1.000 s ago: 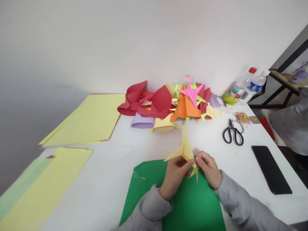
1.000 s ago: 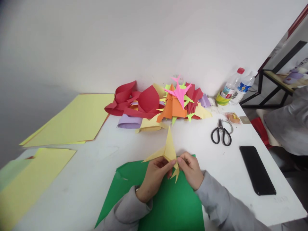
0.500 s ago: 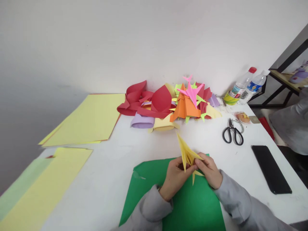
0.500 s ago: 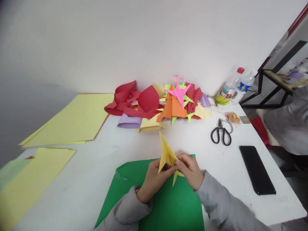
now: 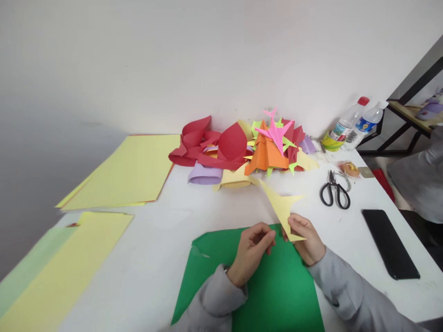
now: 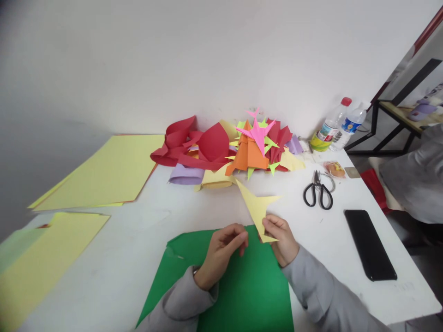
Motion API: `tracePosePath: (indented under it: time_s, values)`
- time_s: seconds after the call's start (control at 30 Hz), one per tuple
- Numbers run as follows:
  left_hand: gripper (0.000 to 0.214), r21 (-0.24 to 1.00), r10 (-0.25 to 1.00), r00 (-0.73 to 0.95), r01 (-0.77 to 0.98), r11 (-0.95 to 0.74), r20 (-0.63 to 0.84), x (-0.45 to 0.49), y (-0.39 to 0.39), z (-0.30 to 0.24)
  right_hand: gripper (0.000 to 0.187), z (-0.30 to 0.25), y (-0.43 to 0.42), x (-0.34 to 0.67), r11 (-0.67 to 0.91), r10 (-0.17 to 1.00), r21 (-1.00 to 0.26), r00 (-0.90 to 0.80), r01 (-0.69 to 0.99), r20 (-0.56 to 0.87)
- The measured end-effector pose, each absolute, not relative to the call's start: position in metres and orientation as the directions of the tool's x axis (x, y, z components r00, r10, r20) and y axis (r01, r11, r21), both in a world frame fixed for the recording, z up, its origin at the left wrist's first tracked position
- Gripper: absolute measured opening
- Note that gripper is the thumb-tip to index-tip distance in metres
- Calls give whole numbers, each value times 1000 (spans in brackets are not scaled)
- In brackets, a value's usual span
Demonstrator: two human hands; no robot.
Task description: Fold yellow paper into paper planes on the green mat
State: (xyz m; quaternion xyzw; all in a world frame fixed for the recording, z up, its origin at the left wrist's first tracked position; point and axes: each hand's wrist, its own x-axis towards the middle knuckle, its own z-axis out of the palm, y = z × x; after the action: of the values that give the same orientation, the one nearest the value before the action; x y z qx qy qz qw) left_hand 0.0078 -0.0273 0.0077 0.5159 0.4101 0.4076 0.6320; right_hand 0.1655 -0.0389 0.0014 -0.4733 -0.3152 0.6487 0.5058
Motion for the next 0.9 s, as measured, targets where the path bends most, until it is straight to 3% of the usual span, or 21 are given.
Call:
tracePosePath:
  time_s: [0.17,0.4,0.9]
  values:
    - [33,993,896,429,29,111,-113,14,-32,3,42,2,-39,161,-305,946,-848,-34,-433,-323]
    - [38,989,899,434,147,1,-65,17,-35,6,40,3,-41,156,-285,953,-854,-31,-435,-302]
    - [52,989,877,457,85,125,-150,15,-34,5,39,2,-40,159,-279,956,-868,-32,-410,-292]
